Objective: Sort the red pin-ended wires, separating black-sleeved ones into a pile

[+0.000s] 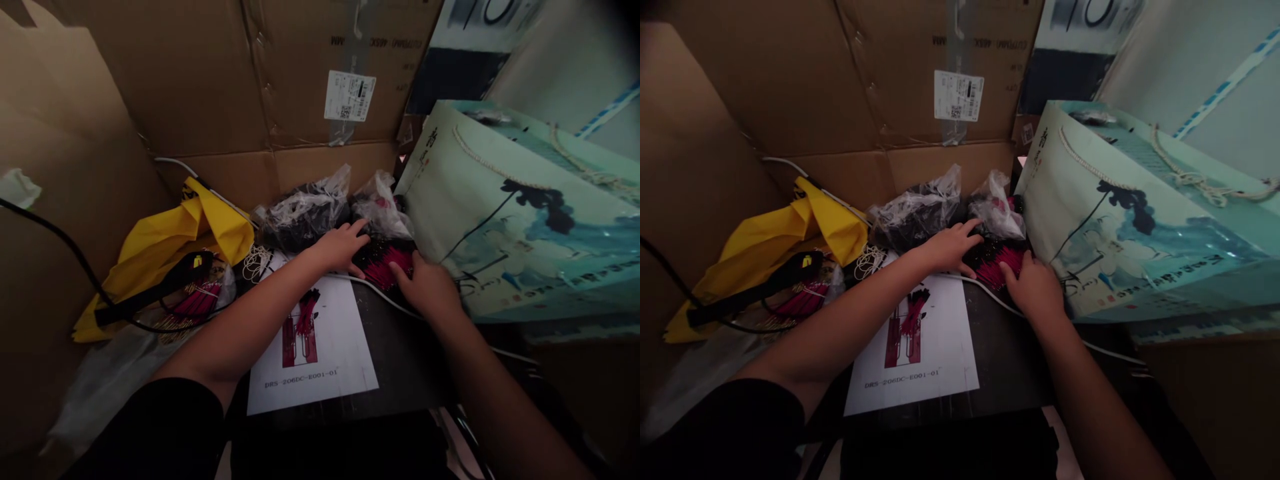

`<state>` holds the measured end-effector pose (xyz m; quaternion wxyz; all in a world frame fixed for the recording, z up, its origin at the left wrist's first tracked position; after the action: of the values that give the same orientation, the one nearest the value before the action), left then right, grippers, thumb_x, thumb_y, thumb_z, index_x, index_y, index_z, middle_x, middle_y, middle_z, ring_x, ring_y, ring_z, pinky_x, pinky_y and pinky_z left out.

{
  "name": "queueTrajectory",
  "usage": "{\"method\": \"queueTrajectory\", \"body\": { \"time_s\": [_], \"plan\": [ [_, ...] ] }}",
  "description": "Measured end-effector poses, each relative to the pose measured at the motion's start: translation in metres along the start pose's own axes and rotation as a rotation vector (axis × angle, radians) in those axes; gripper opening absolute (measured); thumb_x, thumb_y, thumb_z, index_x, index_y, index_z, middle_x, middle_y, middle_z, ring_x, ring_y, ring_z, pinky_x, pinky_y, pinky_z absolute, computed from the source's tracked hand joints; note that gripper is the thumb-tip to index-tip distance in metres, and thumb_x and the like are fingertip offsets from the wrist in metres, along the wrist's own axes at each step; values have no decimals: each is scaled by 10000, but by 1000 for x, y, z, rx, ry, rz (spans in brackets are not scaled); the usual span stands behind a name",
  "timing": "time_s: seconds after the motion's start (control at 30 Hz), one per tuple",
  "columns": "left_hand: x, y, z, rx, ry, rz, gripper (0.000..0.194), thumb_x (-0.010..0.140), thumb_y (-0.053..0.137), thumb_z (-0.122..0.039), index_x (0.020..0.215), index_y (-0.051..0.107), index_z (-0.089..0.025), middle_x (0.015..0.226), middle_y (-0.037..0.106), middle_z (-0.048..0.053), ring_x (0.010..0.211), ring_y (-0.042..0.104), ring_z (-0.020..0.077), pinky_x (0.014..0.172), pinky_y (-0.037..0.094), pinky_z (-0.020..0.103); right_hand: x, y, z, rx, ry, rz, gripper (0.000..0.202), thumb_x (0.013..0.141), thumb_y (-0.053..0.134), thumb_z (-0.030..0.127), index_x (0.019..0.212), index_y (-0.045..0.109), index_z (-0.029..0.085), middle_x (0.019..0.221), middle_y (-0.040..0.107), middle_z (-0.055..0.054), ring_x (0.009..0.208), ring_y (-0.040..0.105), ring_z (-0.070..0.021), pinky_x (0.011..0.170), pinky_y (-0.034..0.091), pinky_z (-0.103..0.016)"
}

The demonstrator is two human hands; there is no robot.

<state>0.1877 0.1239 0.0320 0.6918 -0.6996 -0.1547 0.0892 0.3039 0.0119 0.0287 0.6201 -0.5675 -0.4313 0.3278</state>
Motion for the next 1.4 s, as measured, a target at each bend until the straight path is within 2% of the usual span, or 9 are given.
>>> {"method": "queueTrajectory", "body": {
  "time_s": [0.13, 0.2, 0.4, 0.57, 0.73, 0.93, 1.13, 1.27, 1.4],
  "plan": [
    [0, 1, 0, 6, 16, 3, 813, 687, 689, -684, 1307, 531, -184, 1583, 224, 167, 1224, 464, 369, 920, 457, 442, 6, -9, 3, -11, -32, -53, 591, 974, 356, 523, 1181, 582, 18, 1075, 676, -242, 989, 616, -348, 846, 418, -389],
    [0, 0, 0, 14, 20, -4, 832, 680, 689, -693, 1319, 522, -186, 1578, 238, 167, 1217, 470, 370, 910, 460, 437, 12, -3, 3, -15, -24, -12, 617, 971, 361, 532, 1200, 571, -1, 1105, 665, -254, 1003, 609, -355, 862, 413, -396],
    [0, 0, -1, 35, 33, -17, 826, 705, 660, -702, 1335, 514, -189, 1569, 262, 165, 1213, 470, 364, 876, 466, 421, 22, 20, 5, -24, 22, 36, 789, 972, 324, 570, 1399, 393, -89, 1208, 618, -301, 1102, 560, -395, 931, 381, -441],
    [0, 2, 1, 30, 40, -18, 856, 716, 623, -731, 1359, 513, -177, 1559, 284, 168, 1218, 467, 358, 903, 450, 421, 22, 17, 8, -54, 24, -13, 773, 983, 281, 563, 1347, 458, -95, 1158, 623, -302, 1082, 565, -402, 918, 398, -440],
    [1, 4, 1, 46, 56, -11, 886, 730, 570, -762, 1387, 521, -170, 1561, 290, 162, 1209, 475, 358, 896, 449, 416, 17, 17, 5, -29, 30, 23, 726, 990, 254, 550, 1264, 561, -48, 1116, 625, -283, 1034, 588, -386, 902, 422, -439],
    [2, 11, 2, 34, 46, 68, 862, 739, 535, -776, 1309, 604, -134, 1548, 328, 176, 1230, 462, 368, 943, 423, 419, 3, 24, -1, 94, 53, -23, 749, 976, 325, 529, 1406, 419, -76, 1267, 529, -295, 1180, 500, -387, 1015, 370, -450],
    [5, 15, 7, -26, -2, 102, 886, 694, 586, -771, 1331, 591, -156, 1557, 315, 168, 1265, 431, 377, 1002, 387, 436, 8, 31, 0, 201, 82, -8, 832, 940, 347, 601, 1463, 332, -46, 1335, 495, -304, 1235, 462, -404, 1028, 350, -464],
    [6, 18, 8, -39, -16, 116, 891, 686, 596, -767, 1350, 574, -173, 1554, 308, 165, 1264, 431, 377, 1016, 378, 442, 8, 34, 7, 198, 34, 10, 918, 896, 396, 664, 1475, 308, -42, 1335, 493, -287, 1246, 439, -415, 1034, 340, -461],
    [3, 15, 6, -28, -26, 94, 885, 688, 605, -759, 1346, 565, -169, 1548, 311, 169, 1239, 454, 376, 999, 394, 445, 3, 32, 14, 187, -11, -32, 1071, 797, 499, 755, 1471, 299, -53, 1357, 459, -295, 1252, 423, -421, 1051, 329, -460]
  ]
}}
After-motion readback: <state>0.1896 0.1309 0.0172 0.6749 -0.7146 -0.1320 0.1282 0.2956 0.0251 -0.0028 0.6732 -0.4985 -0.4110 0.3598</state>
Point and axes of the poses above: each hand's wrist, its own x-axis towards the middle knuckle, its own y-axis out of the palm, z = x × y, the point moved 9 cm from there along x, towards the middle knuckle
